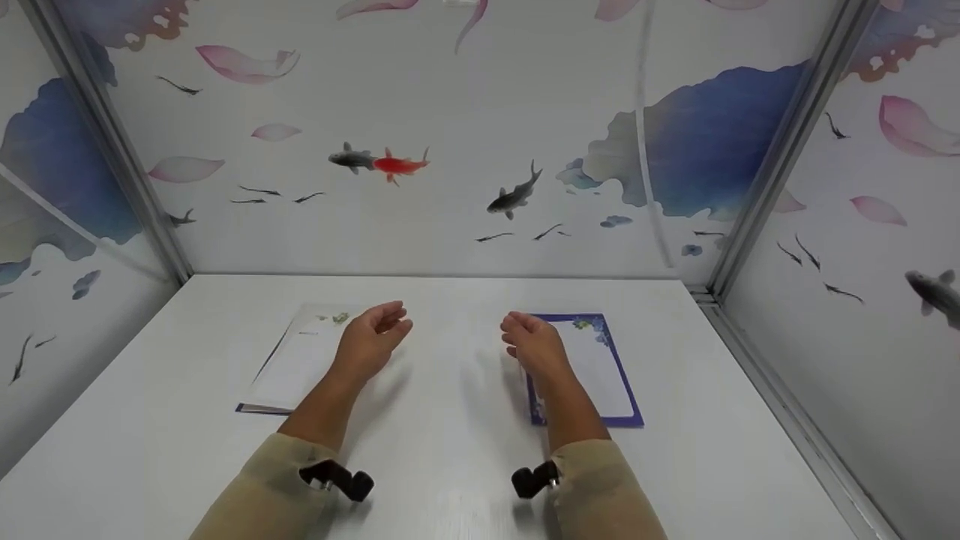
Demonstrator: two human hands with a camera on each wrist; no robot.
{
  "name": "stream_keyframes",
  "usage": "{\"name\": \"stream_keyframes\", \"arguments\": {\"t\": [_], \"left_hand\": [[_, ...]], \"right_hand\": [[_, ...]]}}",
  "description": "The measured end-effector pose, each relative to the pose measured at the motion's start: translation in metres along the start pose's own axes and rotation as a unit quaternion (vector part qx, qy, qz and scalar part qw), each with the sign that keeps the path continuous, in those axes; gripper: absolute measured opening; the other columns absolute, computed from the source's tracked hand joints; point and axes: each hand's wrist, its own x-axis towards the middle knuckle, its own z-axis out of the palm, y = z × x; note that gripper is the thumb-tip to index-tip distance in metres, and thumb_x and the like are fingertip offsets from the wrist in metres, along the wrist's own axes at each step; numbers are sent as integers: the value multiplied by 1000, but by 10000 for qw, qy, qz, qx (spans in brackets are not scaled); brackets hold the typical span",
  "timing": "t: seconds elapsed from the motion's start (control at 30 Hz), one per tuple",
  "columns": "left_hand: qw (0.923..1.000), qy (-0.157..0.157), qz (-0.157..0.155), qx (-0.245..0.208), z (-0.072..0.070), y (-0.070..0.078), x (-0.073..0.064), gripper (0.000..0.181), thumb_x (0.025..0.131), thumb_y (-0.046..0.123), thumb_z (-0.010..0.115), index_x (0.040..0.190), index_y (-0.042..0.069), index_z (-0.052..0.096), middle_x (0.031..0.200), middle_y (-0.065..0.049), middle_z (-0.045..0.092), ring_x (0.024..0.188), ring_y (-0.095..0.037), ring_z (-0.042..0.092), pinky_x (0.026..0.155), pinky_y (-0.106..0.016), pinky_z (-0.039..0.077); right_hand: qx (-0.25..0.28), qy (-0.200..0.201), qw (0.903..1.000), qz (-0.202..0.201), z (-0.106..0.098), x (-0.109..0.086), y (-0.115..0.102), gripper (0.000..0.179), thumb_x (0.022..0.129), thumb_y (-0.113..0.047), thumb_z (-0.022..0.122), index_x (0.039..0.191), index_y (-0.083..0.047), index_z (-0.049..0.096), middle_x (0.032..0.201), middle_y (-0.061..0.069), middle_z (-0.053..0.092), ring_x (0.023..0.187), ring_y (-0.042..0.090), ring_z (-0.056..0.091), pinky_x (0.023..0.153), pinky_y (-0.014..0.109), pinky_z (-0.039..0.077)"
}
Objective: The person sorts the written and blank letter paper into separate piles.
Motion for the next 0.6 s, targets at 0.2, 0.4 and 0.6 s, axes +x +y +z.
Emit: {"name": "stream_keyframes", "arguments": {"t": [0.2, 0.4, 0.6], "left_hand": [[9761, -120, 774, 2026, -9, 5, -3, 53, 110, 41, 58, 157, 17, 55, 160, -6, 57, 154, -28, 50, 128, -49, 41], [9119, -251, 1280, 3892, -16, 11, -10, 56, 115, 46, 41, 162, 16, 47, 169, -5, 48, 161, -31, 38, 131, -56, 33], [8772, -377, 1270, 4614, -27, -2, -20, 60, 115, 52, 35, 167, 21, 39, 177, -1, 34, 167, -30, 25, 133, -64, 24]], "right_hand": [[-1672, 263, 9854, -180, 3, -5, -7, 55, 114, -47, 46, 160, -18, 50, 166, 10, 50, 159, 36, 42, 129, 55, 36], [-3457, -145, 9319, -1087, 4, -9, -7, 53, 117, -45, 37, 162, -18, 48, 173, 13, 40, 163, 42, 30, 132, 63, 25], [-4605, -416, 8662, -1895, 8, -14, -6, 52, 117, -42, 38, 164, -22, 46, 176, 4, 36, 168, 37, 20, 132, 67, 21]]}}
